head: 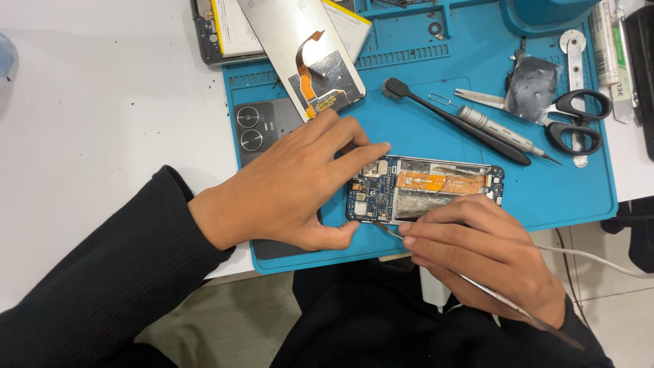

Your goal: The person works on a disassembled smartphone on a blue repair mat, holding the phone frame and using a brush and metal pick to clean and work on the internal board and battery compartment. They reposition the phone repeatedly, lift the board area with the pick, and handle the frame and screen assembly while other phones and batteries sit on the bench.

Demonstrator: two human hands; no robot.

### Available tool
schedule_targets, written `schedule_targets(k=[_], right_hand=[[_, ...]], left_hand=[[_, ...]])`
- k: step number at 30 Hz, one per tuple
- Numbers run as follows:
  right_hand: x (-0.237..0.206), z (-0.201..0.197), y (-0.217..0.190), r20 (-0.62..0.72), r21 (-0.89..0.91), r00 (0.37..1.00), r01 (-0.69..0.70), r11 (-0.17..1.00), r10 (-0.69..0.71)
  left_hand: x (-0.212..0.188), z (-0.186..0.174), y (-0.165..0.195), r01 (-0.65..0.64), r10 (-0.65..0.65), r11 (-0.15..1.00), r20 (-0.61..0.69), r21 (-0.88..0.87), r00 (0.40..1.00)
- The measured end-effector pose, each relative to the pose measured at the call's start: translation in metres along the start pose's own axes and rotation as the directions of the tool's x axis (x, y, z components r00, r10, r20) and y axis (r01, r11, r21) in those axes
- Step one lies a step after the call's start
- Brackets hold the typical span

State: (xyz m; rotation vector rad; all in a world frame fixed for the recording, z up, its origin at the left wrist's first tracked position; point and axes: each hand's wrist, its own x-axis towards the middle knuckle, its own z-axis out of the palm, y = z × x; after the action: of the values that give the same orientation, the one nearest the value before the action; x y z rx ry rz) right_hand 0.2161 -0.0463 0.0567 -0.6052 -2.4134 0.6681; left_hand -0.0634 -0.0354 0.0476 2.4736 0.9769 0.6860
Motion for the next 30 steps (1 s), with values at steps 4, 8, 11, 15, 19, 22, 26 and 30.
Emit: schedule_targets(k=[4,8,11,15,19,22,26,30], right_hand=[[-0.002,-0.005,0.003,0.057,-0.010,0.997,0.051,0.999,-0.050],[-0.008,-0.007,0.000,0.084,-0.045,0.996,0.042,0.998,-0.038],[-0.010,-0.004,0.002,0.079,-0.071,0.994,0.078,0.994,-0.072],[-0.012,-0.002,0.001,0.072,-0.095,0.992,0.114,0.989,-0.108],[-0.014,0.000,0.000,0.050,-0.116,0.994,0.107,0.987,-0.102],[-0.014,0.002,0.000,0.037,-0.112,0.993,0.113,0.987,-0.110],[-0.011,0.002,0.001,0.019,-0.075,0.994,0.105,0.992,-0.104],[-0.008,-0.002,0.000,0.027,-0.020,0.998,0.058,0.998,-0.058]], left_hand=[[-0.001,0.000,0.000,-0.001,0.001,1.000,-0.003,-0.002,1.000],[-0.001,0.001,-0.001,0.004,-0.004,1.000,0.002,-0.006,1.000],[0.000,0.000,-0.001,0.002,-0.002,1.000,-0.003,-0.006,1.000],[0.000,-0.001,-0.001,0.021,-0.021,1.000,0.011,-0.005,1.000],[-0.001,-0.001,-0.001,0.027,-0.027,1.000,0.011,-0.005,1.000],[-0.001,-0.001,-0.001,0.031,-0.031,0.999,0.016,-0.006,0.999],[0.000,-0.001,-0.001,0.028,-0.028,0.999,0.009,-0.023,1.000],[0.000,-0.003,-0.001,0.025,-0.025,0.999,0.012,-0.041,1.000]])
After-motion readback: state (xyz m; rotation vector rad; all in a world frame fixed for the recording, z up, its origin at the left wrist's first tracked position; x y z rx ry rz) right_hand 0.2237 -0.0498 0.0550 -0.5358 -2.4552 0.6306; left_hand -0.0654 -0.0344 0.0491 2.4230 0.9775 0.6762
